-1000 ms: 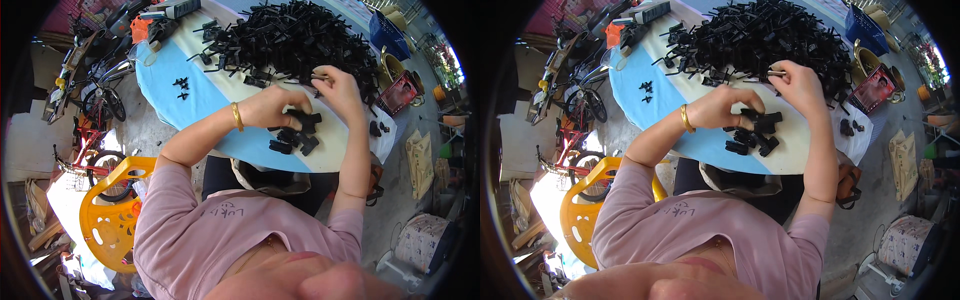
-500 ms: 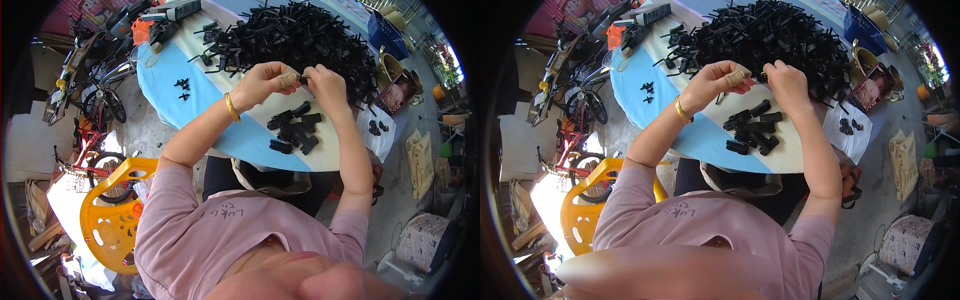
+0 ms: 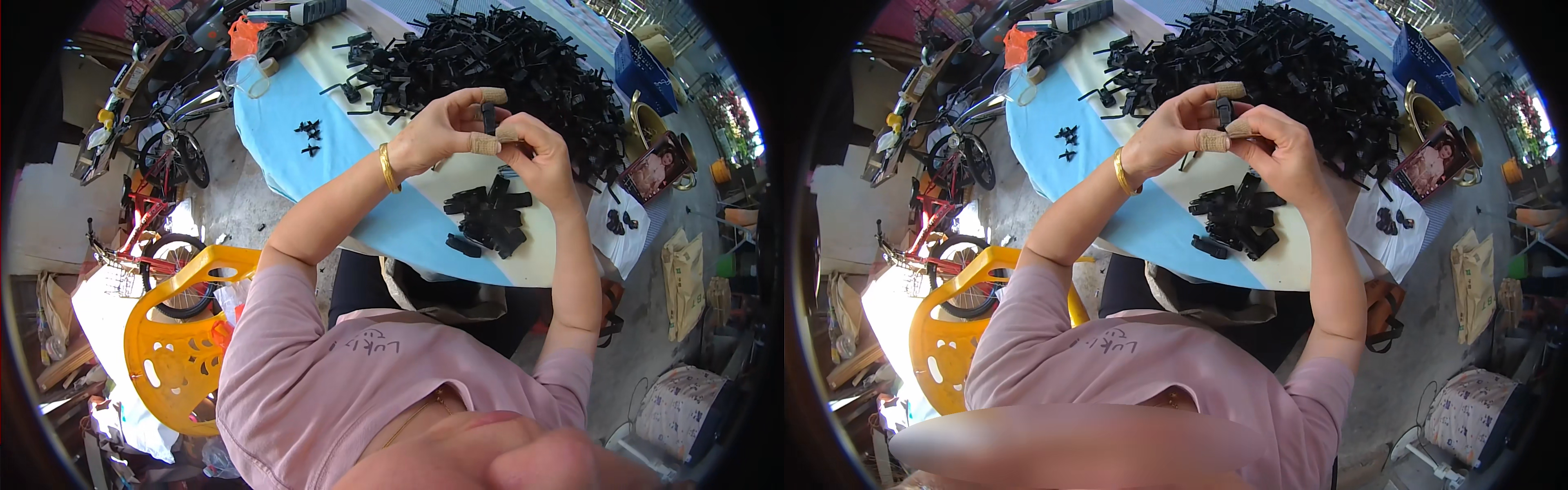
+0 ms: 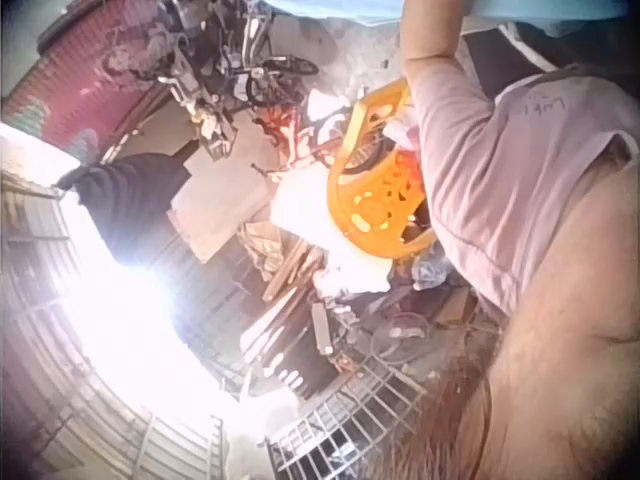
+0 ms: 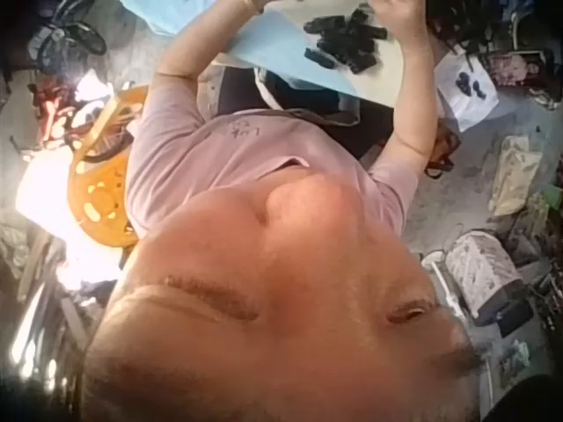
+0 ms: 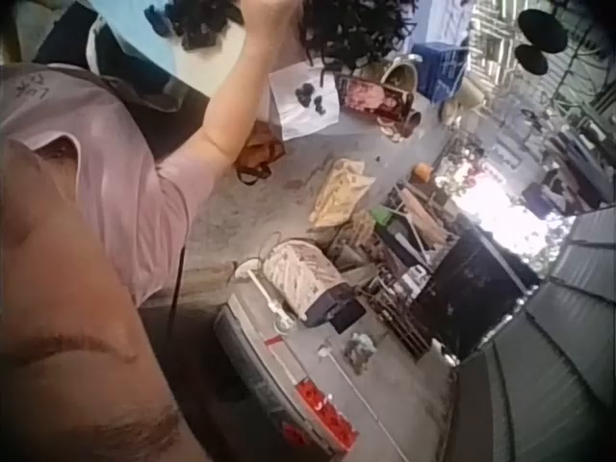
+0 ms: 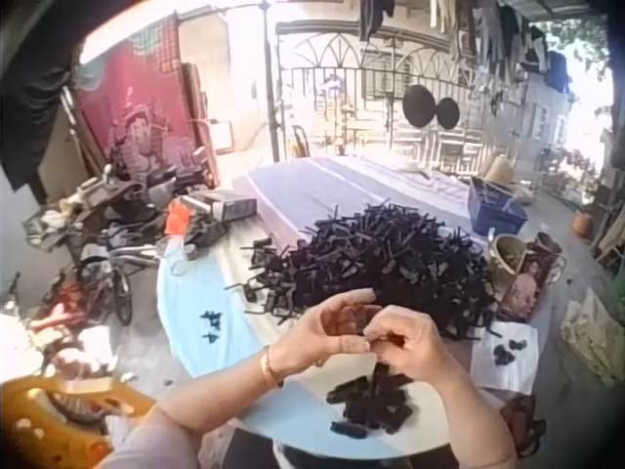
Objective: Assembling small black plastic mechanical components by hand.
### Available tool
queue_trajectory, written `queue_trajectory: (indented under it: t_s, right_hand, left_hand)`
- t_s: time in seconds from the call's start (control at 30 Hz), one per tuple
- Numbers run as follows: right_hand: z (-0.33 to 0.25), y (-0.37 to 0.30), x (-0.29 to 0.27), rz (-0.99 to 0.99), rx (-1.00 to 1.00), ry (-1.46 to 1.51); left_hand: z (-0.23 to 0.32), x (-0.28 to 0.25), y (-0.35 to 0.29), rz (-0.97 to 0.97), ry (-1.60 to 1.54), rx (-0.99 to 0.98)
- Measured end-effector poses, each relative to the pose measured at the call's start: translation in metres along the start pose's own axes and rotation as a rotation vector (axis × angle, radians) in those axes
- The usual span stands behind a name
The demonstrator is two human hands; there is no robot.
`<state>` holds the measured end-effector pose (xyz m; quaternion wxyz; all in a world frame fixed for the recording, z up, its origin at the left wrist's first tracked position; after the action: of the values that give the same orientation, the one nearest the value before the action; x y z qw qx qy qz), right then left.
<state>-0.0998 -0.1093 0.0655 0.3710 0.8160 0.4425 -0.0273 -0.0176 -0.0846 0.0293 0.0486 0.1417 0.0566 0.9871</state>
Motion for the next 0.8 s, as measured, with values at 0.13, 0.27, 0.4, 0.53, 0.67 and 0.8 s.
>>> queue_trajectory:
  t_s: [0.13,0.27,0.4,0.53,0.67,0.8]
  right_hand:
    - [0.016,-0.008,-0.003,0.057,0.15,0.084]
    - [0.029,-0.013,-0.017,0.198,0.272,0.33]
    - [0.033,-0.014,0.0,0.175,0.315,0.316]
    - [0.03,-0.015,0.003,0.136,0.323,0.232]
    - [0.023,-0.012,0.001,0.086,0.284,0.13]
    - [0.019,-0.009,0.002,0.056,0.257,0.138]
  left_hand:
    - [0.009,0.002,-0.004,0.069,0.106,0.014]
    - [0.016,-0.002,-0.008,0.17,0.131,0.187]
    - [0.015,-0.005,-0.009,0.241,0.262,0.233]
    - [0.015,-0.001,-0.011,0.248,0.401,0.157]
    - [0.015,-0.002,-0.013,0.259,0.378,0.158]
    - [0.012,-0.004,-0.011,0.22,0.305,0.15]
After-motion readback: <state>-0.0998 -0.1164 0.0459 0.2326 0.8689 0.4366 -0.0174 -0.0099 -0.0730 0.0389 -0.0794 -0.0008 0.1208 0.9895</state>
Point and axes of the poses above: each hand's wrist, its own y-axis towards the middle knuckle, its own x-axis out of the palm, z = x × y, the point moved 10 cm from there along y, towards the middle knuckle, and after that the axes turned 8 degrees about -x, right-handed, at the moved point
